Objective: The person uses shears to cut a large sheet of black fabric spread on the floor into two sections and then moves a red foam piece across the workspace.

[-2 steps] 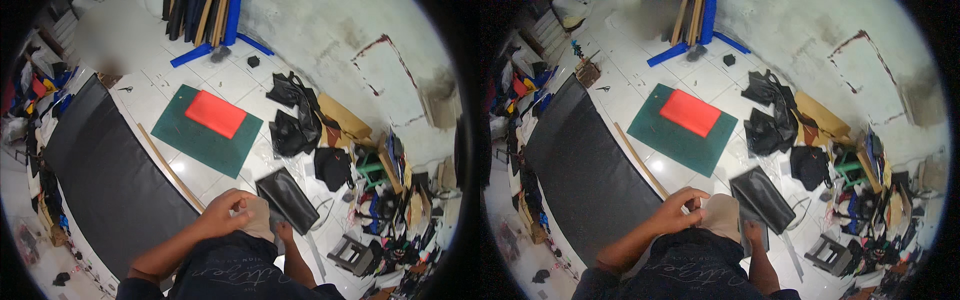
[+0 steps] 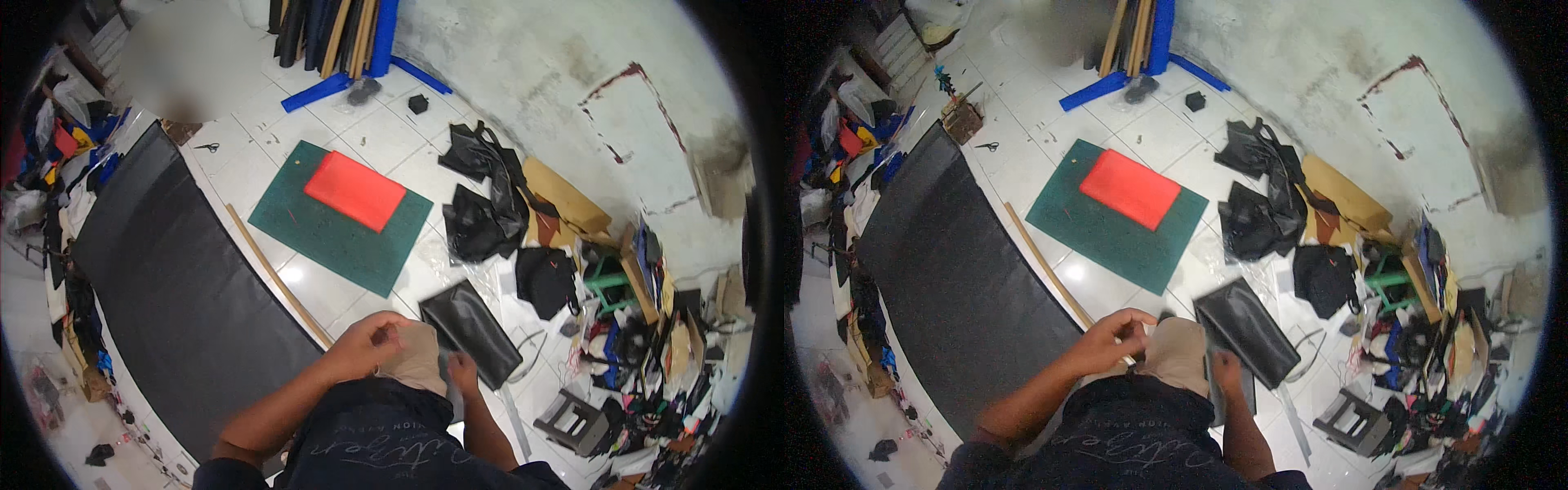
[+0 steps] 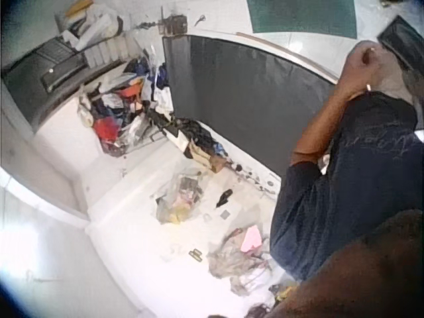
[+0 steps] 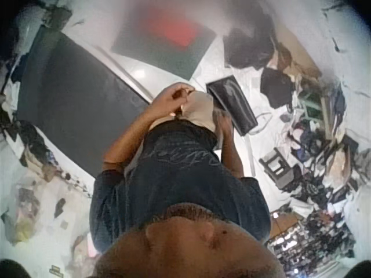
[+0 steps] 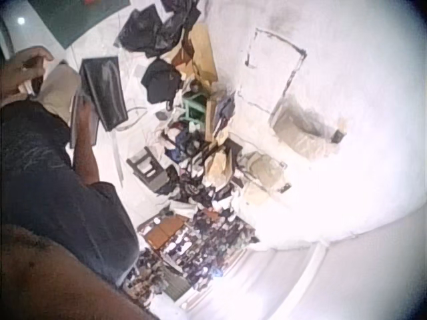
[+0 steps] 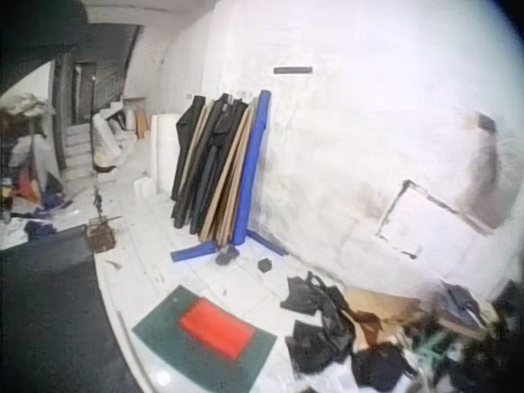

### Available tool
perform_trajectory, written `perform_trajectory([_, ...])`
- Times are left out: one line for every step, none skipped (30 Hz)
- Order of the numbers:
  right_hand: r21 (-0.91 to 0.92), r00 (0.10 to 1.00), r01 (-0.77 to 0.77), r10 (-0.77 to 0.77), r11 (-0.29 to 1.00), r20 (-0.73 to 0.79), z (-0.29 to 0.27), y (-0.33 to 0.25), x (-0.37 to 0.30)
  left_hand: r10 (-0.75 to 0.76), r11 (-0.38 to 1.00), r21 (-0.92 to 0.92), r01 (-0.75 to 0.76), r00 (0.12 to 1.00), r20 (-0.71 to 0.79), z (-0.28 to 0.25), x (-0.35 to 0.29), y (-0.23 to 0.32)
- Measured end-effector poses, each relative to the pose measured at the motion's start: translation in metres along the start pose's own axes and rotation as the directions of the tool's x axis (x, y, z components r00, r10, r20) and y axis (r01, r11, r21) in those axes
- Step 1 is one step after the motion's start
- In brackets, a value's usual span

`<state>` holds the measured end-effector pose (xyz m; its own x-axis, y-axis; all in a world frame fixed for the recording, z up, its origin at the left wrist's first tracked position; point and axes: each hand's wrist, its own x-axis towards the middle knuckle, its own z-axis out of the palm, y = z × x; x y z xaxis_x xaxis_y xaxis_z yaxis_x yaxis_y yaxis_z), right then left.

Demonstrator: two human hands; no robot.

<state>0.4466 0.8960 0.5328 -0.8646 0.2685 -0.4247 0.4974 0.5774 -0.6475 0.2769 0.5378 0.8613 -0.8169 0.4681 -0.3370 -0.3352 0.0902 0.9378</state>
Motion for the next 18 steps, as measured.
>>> perform_trajectory([0.158,1.0,0.011,-0.01,0.987,-0.007,0.011,-0.079,0.028,-0.226,0.952,-0.218,0.213,0.973,-0.038,-0.019,0.021,-0.024])
perform_trajectory([0.247,0.996,-0.037,0.015,0.968,0.092,0.011,-0.153,0.051,-0.263,0.961,-0.124,0.248,0.956,-0.131,-0.038,0.043,-0.054])
perform_trajectory([0.328,0.982,-0.098,0.037,0.94,0.187,0.011,-0.222,0.072,-0.291,0.956,-0.032,0.291,0.932,-0.219,-0.057,0.065,-0.09])
perform_trajectory([0.402,0.958,-0.17,0.056,0.9,0.28,0.022,-0.261,0.099,-0.345,0.938,-0.146,0.315,0.895,-0.283,-0.076,0.09,-0.127])
perform_trajectory([0.386,0.921,-0.204,0.043,0.9,0.386,0.049,-0.258,0.129,-0.421,0.896,-0.289,0.338,0.854,-0.305,-0.092,0.114,-0.167])
perform_trajectory([0.367,0.869,-0.234,0.025,0.9,0.495,0.082,-0.254,0.159,-0.499,0.835,-0.428,0.346,0.804,-0.323,-0.112,0.139,-0.201])
perform_trajectory([0.389,0.831,-0.31,0.049,0.868,0.553,0.113,-0.256,0.183,-0.552,0.805,-0.461,0.373,0.756,-0.352,-0.128,0.166,-0.226])
perform_trajectory([0.399,0.786,-0.39,0.074,0.83,0.614,0.143,-0.262,0.202,-0.608,0.768,-0.5,0.4,0.699,-0.375,-0.142,0.193,-0.254])
perform_trajectory([0.344,0.725,-0.45,0.112,0.824,0.68,0.167,-0.274,0.223,-0.633,0.759,-0.47,0.45,0.682,-0.368,-0.162,0.217,-0.294])
perform_trajectory([0.269,0.653,-0.518,0.172,0.812,0.738,0.188,-0.273,0.24,-0.655,0.732,-0.515,0.445,0.668,-0.354,-0.181,0.254,-0.328])
perform_trajectory([0.252,0.673,-0.483,0.171,0.839,0.72,0.209,-0.253,0.254,-0.694,0.685,-0.569,0.455,0.646,-0.319,-0.188,0.291,-0.358])
perform_trajectory([0.236,0.682,-0.439,0.15,0.867,0.716,0.231,-0.236,0.267,-0.728,0.641,-0.62,0.453,0.614,-0.305,-0.201,0.323,-0.387])
perform_trajectory([0.059,0.644,-0.325,0.175,0.944,0.744,0.242,-0.239,0.279,-0.637,0.767,-0.409,0.495,0.667,-0.388,-0.224,0.348,-0.423])
perform_trajectory([-0.121,0.552,-0.26,0.25,0.958,0.796,0.253,-0.253,0.293,-0.539,0.835,-0.17,0.524,0.715,-0.445,-0.253,0.362,-0.463])
perform_trajectory([-0.026,0.503,-0.392,0.239,0.919,0.831,0.258,-0.247,0.297,-0.518,0.837,-0.077,0.541,0.741,-0.427,-0.269,0.39,-0.499])
perform_trajectory([0.065,0.455,-0.524,0.215,0.849,0.864,0.264,-0.243,0.298,-0.501,0.83,0.022,0.557,0.763,-0.409,-0.289,0.415,-0.535])
perform_trajectory([0.028,0.41,-0.662,0.331,0.749,0.85,0.264,-0.242,0.309,-0.541,0.808,-0.012,0.589,0.734,-0.411,-0.295,0.45,-0.561])
perform_trajectory([-0.001,0.354,-0.779,0.441,0.627,0.825,0.259,-0.25,0.325,-0.616,0.768,-0.154,0.622,0.651,-0.443,-0.301,0.489,-0.577])
